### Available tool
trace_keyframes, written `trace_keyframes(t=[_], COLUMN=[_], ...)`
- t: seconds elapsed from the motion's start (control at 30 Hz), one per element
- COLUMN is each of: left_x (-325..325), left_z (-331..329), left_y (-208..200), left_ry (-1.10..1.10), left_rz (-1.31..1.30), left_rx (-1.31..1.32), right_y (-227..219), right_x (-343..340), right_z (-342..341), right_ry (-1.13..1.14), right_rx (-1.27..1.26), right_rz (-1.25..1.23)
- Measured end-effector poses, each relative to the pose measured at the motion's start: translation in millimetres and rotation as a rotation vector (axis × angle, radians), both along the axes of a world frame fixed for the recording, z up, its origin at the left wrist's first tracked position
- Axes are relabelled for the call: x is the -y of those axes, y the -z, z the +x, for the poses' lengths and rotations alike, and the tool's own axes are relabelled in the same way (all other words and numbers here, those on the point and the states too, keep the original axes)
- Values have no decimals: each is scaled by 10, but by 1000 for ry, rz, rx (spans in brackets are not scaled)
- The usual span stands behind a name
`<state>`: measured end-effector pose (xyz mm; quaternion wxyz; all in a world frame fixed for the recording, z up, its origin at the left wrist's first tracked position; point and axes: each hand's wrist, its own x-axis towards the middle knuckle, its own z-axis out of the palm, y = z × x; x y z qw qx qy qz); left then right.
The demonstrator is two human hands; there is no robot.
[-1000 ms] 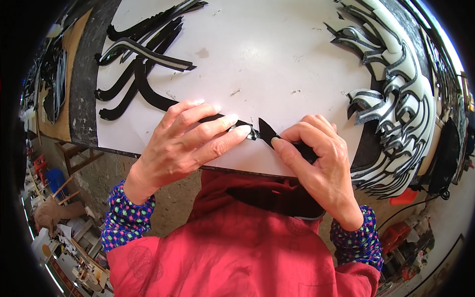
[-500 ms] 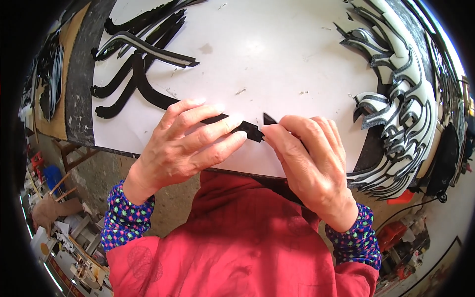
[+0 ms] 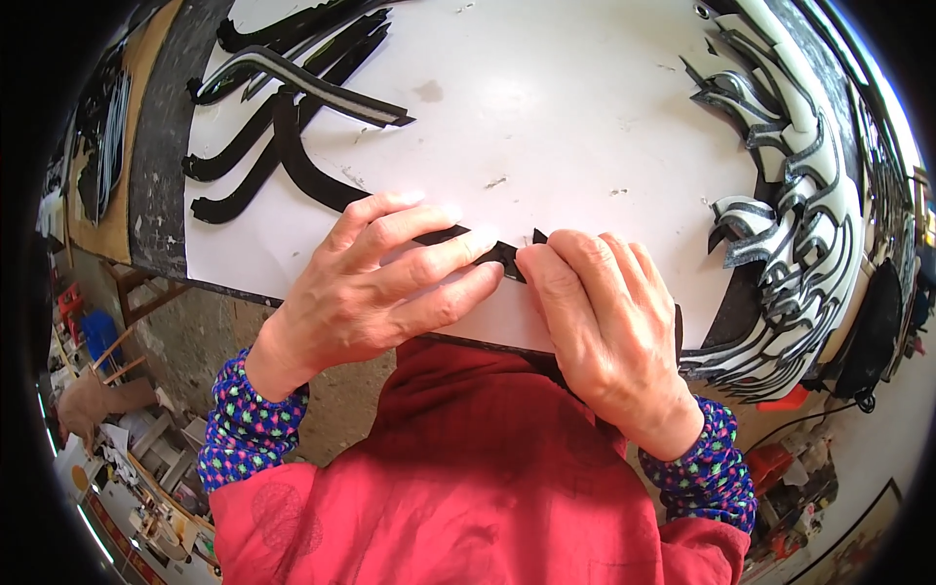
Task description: Assembling and organizing various synthetic shoe upper components at a factory workbench.
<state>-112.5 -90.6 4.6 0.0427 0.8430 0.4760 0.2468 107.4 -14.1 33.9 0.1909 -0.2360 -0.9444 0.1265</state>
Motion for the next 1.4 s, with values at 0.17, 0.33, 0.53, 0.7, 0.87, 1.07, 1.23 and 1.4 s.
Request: trace_keyframes(t=[0.17,0.33,0.53,0.7,0.87,1.07,1.23,1.4], left_x=[2,-2,-12,2,-11,-3,-5,-5], left_z=[4,-9,-18,-11,-5,-16,0,-3], left_y=[22,16,17,29,-9,2,10,35], left_ry=[1,7,19,4,9,2,-7,-6], left_rz=[7,6,9,6,-4,-12,3,17], left_rx=[18,31,33,32,21,34,59,60], right_y=[-27,76,68,-23,-11,23,-16,-188], right_x=[15,-18,11,118,104,6,-11,-19], right_z=[-44,-56,56,281,210,9,-1,-144], right_ry=[-9,-10,168,321,185,40,-1,-121], right_rx=[47,30,-104,16,-63,-32,13,170], right_rz=[40,126,-16,-46,-23,30,53,186])
